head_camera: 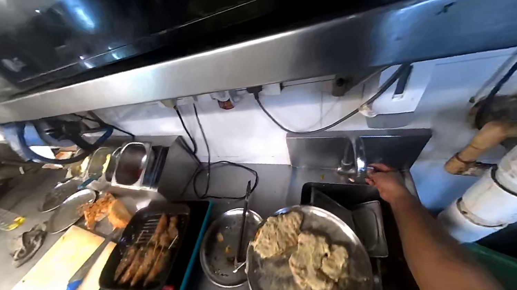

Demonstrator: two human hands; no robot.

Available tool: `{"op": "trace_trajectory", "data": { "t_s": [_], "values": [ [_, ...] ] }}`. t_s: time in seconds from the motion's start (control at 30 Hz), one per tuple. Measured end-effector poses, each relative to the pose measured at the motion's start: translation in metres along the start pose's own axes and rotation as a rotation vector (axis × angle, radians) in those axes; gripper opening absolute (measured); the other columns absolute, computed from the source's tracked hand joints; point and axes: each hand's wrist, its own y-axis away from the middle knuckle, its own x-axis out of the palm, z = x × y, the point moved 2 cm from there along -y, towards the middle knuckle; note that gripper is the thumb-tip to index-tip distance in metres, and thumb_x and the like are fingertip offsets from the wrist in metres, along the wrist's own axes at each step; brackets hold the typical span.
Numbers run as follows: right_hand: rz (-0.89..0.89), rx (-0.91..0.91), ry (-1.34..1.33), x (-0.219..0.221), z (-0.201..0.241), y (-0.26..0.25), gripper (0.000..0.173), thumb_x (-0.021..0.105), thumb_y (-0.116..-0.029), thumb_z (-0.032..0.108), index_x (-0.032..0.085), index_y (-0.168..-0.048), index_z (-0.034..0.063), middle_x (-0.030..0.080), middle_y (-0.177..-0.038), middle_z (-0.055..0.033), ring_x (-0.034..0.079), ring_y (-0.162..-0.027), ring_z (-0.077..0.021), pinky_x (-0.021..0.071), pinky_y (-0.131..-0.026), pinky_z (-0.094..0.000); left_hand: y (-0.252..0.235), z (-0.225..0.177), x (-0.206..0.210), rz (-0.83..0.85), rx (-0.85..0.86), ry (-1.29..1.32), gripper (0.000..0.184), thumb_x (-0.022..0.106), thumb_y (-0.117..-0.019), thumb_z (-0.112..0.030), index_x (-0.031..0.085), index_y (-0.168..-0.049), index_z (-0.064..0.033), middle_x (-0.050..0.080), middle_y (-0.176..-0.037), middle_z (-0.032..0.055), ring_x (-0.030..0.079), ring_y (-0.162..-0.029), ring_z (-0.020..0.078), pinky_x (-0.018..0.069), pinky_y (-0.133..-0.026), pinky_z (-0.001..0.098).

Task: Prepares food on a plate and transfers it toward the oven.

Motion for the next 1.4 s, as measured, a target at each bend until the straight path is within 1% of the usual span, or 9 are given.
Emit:
{"op": "trace_trajectory", "data": {
  "t_s": [0.1, 0.23, 0.8, 0.93, 1.13, 1.2, 1.27, 1.33, 1.4],
  "values": [
    [0.006, -0.11, 0.117, -0.007, -0.01, -0.003, 0.04, 0.07, -0.0965, 0.011, 0.061, -0.135, 0.0053, 0.066, -0.125, -0.0248, 0.068, -0.107, -0.0374, 0.0553, -0.094, -0.0569, -0.044, 0.007, 0.048, 0.034, -0.043, 0.017, 0.026, 0.051, -0.1002, 0.004, 0.052, -0.126, 0.0049, 0.074, -0.095, 0.017, 0.075, -0.079, 0.0266, 0.0651, -0.073, 0.0437],
    [0.048, -0.129, 0.084, -0.011, -0.011, -0.005, 0.042, 0.073, -0.0932, 0.007, 0.062, -0.134, 0.0063, 0.068, -0.12, -0.021, 0.068, -0.105, -0.0334, 0.0559, -0.092, -0.0539, -0.085, 0.012, 0.085, 0.067, -0.071, 0.034, 0.024, 0.048, -0.1009, 0.005, 0.052, -0.125, 0.0053, 0.074, -0.094, 0.0185, 0.075, -0.075, 0.0266, 0.0651, -0.068, 0.0417],
    [0.055, -0.075, 0.203, -0.013, -0.013, -0.011, 0.037, 0.072, -0.0959, 0.02, 0.065, -0.132, 0.0146, 0.071, -0.119, -0.0161, 0.07, -0.103, -0.0323, 0.0557, -0.091, -0.0566, -0.103, 0.019, 0.087, 0.098, -0.074, 0.006, 0.027, 0.042, -0.0998, 0.008, 0.049, -0.125, 0.0023, 0.074, -0.096, 0.0158, 0.076, -0.079, 0.0258, 0.0653, -0.072, 0.0432],
    [0.069, -0.012, 0.108, -0.011, -0.008, -0.013, 0.032, 0.068, -0.0988, 0.021, 0.066, -0.128, 0.0076, 0.07, -0.115, -0.0183, 0.07, -0.097, -0.0304, 0.0571, -0.088, -0.0521, -0.104, 0.019, 0.089, 0.075, -0.108, -0.002, 0.026, 0.046, -0.1007, 0.007, 0.049, -0.126, 0.003, 0.074, -0.095, 0.0163, 0.076, -0.079, 0.0261, 0.0656, -0.072, 0.0436],
    [0.031, 0.129, 0.02, -0.009, 0.004, -0.011, 0.031, 0.068, -0.0995, 0.024, 0.068, -0.121, 0.0019, 0.068, -0.094, -0.0133, 0.061, -0.072, -0.0195, 0.0536, -0.069, -0.0381, -0.107, 0.017, 0.089, 0.117, -0.153, 0.017, 0.026, 0.047, -0.1003, 0.009, 0.049, -0.126, 0.0034, 0.073, -0.098, 0.0175, 0.076, -0.082, 0.028, 0.0655, -0.075, 0.0454],
    [0.053, 0.047, 0.242, -0.014, 0.005, -0.009, 0.035, 0.067, -0.1001, 0.033, 0.07, -0.123, 0.0059, 0.072, -0.106, -0.0154, 0.069, -0.09, -0.0265, 0.0568, -0.085, -0.0474, -0.106, 0.015, 0.089, 0.123, -0.179, 0.033, 0.026, 0.047, -0.1, 0.009, 0.05, -0.126, 0.0046, 0.073, -0.097, 0.0186, 0.075, -0.081, 0.0285, 0.0654, -0.074, 0.045],
    [0.052, -0.108, 0.403, -0.023, 0.004, 0.005, 0.044, 0.067, -0.1, 0.034, 0.065, -0.134, 0.0064, 0.071, -0.12, -0.0187, 0.069, -0.11, -0.0332, 0.053, -0.1, -0.0553, -0.106, 0.011, 0.09, 0.135, -0.198, 0.049, 0.026, 0.047, -0.1006, 0.009, 0.05, -0.126, 0.0048, 0.073, -0.098, 0.0194, 0.075, -0.081, 0.0291, 0.0655, -0.074, 0.0446],
    [-0.004, -0.204, 0.388, -0.041, 0.004, 0.049, 0.055, 0.069, -0.0981, 0.022, 0.052, -0.147, 0.0052, 0.068, -0.127, -0.0205, 0.067, -0.115, -0.035, 0.0518, -0.103, -0.0561, -0.106, 0.01, 0.091, 0.137, -0.204, 0.06, 0.025, 0.047, -0.1002, 0.008, 0.051, -0.125, 0.0055, 0.072, -0.097, 0.02, 0.075, -0.08, 0.0295, 0.0654, -0.072, 0.0442],
    [-0.045, -0.241, 0.297, -0.069, 0.0, 0.121, 0.049, 0.064, -0.1002, 0.02, 0.054, -0.147, 0.0083, 0.069, -0.128, -0.0147, 0.069, -0.114, -0.0269, 0.0551, -0.101, -0.0489, -0.107, 0.011, 0.088, 0.149, -0.193, 0.078, 0.026, 0.047, -0.1, 0.008, 0.051, -0.126, 0.0056, 0.071, -0.097, 0.0204, 0.074, -0.079, 0.0294, 0.065, -0.07, 0.0438]
  ]
}}
